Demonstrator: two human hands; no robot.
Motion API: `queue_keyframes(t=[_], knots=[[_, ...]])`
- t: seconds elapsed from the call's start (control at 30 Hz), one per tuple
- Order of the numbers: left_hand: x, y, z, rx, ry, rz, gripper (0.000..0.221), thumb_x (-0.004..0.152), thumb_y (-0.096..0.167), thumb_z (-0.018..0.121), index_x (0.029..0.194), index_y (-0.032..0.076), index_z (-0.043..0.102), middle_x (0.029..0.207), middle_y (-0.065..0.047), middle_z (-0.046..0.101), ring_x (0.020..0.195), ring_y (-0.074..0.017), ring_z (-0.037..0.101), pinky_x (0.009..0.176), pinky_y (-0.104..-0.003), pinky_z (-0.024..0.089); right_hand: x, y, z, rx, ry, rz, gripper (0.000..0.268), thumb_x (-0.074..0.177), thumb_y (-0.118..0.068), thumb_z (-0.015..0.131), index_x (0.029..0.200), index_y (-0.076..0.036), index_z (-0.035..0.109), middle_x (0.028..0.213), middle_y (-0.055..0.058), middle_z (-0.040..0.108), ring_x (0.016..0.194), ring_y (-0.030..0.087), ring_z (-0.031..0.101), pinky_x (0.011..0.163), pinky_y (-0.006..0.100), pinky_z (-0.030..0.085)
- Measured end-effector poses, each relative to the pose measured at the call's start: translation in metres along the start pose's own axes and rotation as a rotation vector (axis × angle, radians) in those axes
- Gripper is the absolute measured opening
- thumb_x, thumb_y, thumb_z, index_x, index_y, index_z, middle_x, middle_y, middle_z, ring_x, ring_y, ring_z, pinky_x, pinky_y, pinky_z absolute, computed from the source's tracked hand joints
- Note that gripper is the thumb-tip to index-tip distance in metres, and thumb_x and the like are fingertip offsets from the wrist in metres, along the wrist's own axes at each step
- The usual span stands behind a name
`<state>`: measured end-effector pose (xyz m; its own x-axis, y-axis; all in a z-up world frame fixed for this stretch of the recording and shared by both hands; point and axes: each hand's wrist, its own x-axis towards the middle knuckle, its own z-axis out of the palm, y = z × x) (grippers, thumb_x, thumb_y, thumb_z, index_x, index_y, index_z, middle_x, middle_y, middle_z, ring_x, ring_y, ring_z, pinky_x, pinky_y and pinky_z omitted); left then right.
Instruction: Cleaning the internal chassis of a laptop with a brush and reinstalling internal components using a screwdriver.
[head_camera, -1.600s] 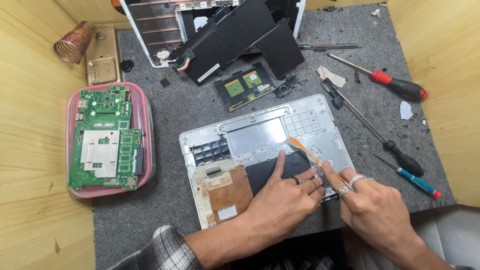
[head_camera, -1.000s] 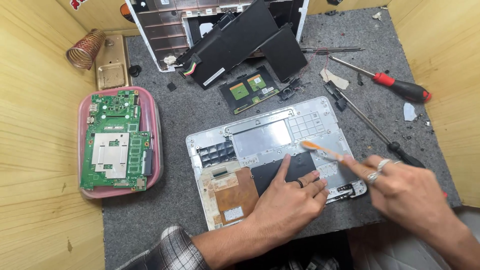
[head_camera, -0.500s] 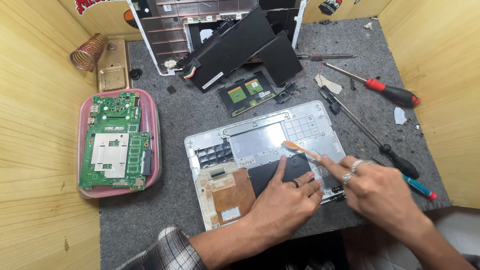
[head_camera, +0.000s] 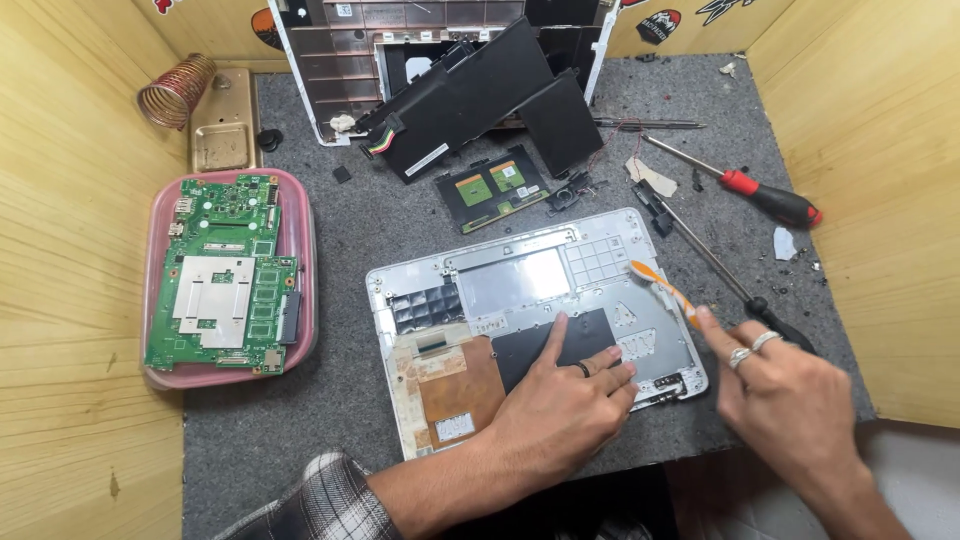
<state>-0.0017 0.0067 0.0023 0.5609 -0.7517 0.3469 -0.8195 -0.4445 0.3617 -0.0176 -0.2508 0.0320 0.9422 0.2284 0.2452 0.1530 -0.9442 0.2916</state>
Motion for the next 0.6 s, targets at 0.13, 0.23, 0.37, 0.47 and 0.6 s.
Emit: queue_keyframes(t=[0.13, 0.23, 0.37, 0.47, 0.6], knots=[[0.001, 0.000, -0.003, -0.028, 0.043, -0.014, 0.022, 0.100, 0.021, 0.061, 0.101, 0.005, 0.075, 0.123, -0.011, 0.076, 0.124, -0.0299, 0.067, 0.112, -0.082, 0.027, -0.020, -0.007, 0.010, -0.024, 0.037, -0.149, 0.070, 0.076, -0.012, 0.062, 0.144, -0.026, 0.065, 0.101, -0.009, 0.069, 0.057, 0.020, 0.066, 0.048, 0.037, 0.053], [0.001, 0.001, -0.002, -0.048, 0.034, -0.014, 0.024, 0.101, 0.019, 0.059, 0.108, 0.004, 0.075, 0.125, -0.013, 0.074, 0.126, -0.0319, 0.066, 0.112, -0.084, 0.025, -0.020, 0.013, 0.017, -0.107, 0.033, 0.008, 0.067, 0.077, -0.021, 0.067, 0.141, -0.043, 0.067, 0.113, -0.016, 0.070, 0.064, 0.024, 0.068, 0.052, 0.041, 0.052], [0.001, 0.001, -0.003, -0.032, 0.018, -0.010, 0.024, 0.100, 0.021, 0.060, 0.109, 0.003, 0.074, 0.125, -0.011, 0.074, 0.125, -0.0314, 0.066, 0.113, -0.083, 0.024, -0.009, 0.003, 0.015, -0.064, 0.027, -0.050, 0.066, 0.079, -0.016, 0.065, 0.142, -0.035, 0.066, 0.105, -0.010, 0.069, 0.062, 0.025, 0.068, 0.049, 0.042, 0.052], [0.001, 0.002, -0.002, -0.048, 0.019, -0.018, 0.025, 0.099, 0.022, 0.062, 0.113, 0.004, 0.073, 0.125, -0.011, 0.074, 0.127, -0.0317, 0.065, 0.114, -0.082, 0.022, -0.028, 0.006, 0.006, -0.022, -0.023, -0.103, 0.066, 0.080, -0.013, 0.062, 0.144, -0.030, 0.063, 0.102, -0.008, 0.066, 0.064, 0.021, 0.068, 0.049, 0.042, 0.053], [0.001, 0.002, 0.001, -0.049, 0.043, -0.028, 0.022, 0.101, 0.020, 0.060, 0.109, 0.004, 0.073, 0.121, -0.010, 0.075, 0.126, -0.0326, 0.065, 0.116, -0.081, 0.019, -0.052, 0.014, -0.004, -0.034, -0.076, -0.063, 0.071, 0.079, -0.015, 0.060, 0.144, -0.040, 0.058, 0.106, -0.016, 0.066, 0.067, 0.019, 0.068, 0.050, 0.040, 0.056]])
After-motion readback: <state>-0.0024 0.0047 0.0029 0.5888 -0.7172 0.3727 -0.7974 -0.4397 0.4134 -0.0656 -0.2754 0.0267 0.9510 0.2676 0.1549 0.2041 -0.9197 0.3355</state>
